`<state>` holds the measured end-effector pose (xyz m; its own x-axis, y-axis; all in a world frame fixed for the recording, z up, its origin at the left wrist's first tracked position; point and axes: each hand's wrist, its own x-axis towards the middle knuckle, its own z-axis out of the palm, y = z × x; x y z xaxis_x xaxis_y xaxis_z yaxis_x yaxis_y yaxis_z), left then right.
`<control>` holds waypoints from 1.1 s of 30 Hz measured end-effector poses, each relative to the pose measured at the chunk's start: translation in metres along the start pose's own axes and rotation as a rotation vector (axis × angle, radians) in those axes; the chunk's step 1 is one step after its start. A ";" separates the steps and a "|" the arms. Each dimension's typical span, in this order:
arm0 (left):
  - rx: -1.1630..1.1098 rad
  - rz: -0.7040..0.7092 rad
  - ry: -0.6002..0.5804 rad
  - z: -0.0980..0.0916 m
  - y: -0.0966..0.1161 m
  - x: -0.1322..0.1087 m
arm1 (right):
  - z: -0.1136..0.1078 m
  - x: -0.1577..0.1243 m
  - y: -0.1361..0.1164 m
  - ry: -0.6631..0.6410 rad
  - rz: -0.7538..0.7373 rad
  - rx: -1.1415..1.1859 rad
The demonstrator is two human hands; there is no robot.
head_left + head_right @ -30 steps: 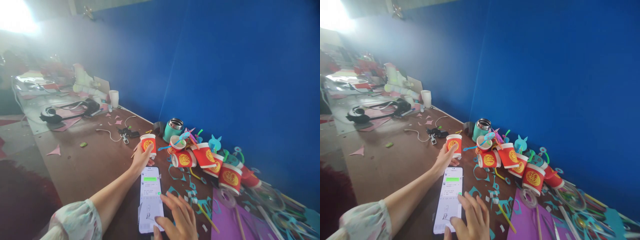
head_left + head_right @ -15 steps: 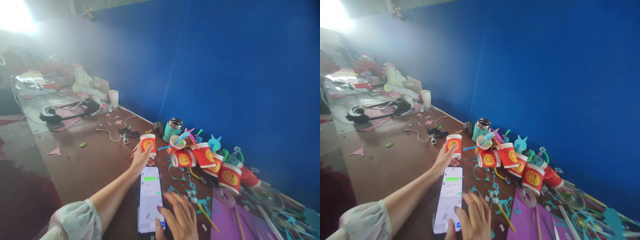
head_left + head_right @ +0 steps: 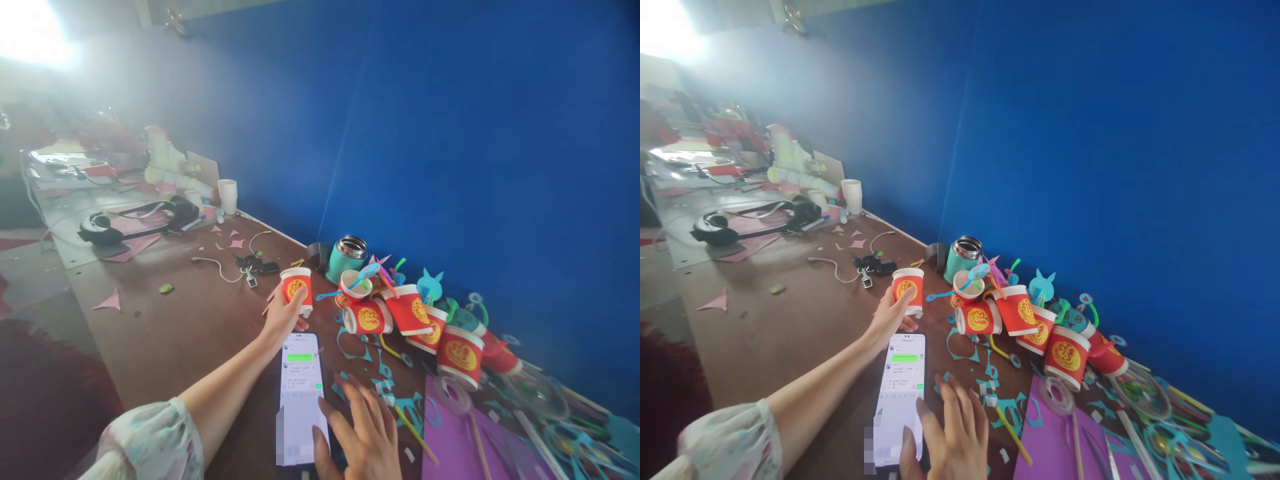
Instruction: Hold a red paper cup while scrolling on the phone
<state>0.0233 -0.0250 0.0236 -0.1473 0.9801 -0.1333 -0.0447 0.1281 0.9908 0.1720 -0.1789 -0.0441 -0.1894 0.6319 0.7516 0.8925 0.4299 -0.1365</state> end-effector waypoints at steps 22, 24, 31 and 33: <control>0.008 -0.001 -0.007 -0.002 -0.001 0.001 | 0.000 0.000 0.001 -0.014 -0.003 -0.015; 0.007 0.000 -0.006 -0.002 -0.001 0.001 | -0.001 0.001 0.000 -0.012 -0.003 -0.016; 0.012 0.007 -0.007 -0.001 0.000 0.000 | -0.001 0.002 0.000 -0.007 -0.017 -0.028; 0.014 0.010 -0.007 -0.001 -0.001 0.001 | -0.001 0.002 0.001 -0.003 -0.015 -0.026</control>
<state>0.0220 -0.0247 0.0227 -0.1408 0.9823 -0.1237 -0.0294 0.1207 0.9922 0.1725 -0.1781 -0.0426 -0.2042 0.6273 0.7516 0.8997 0.4227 -0.1084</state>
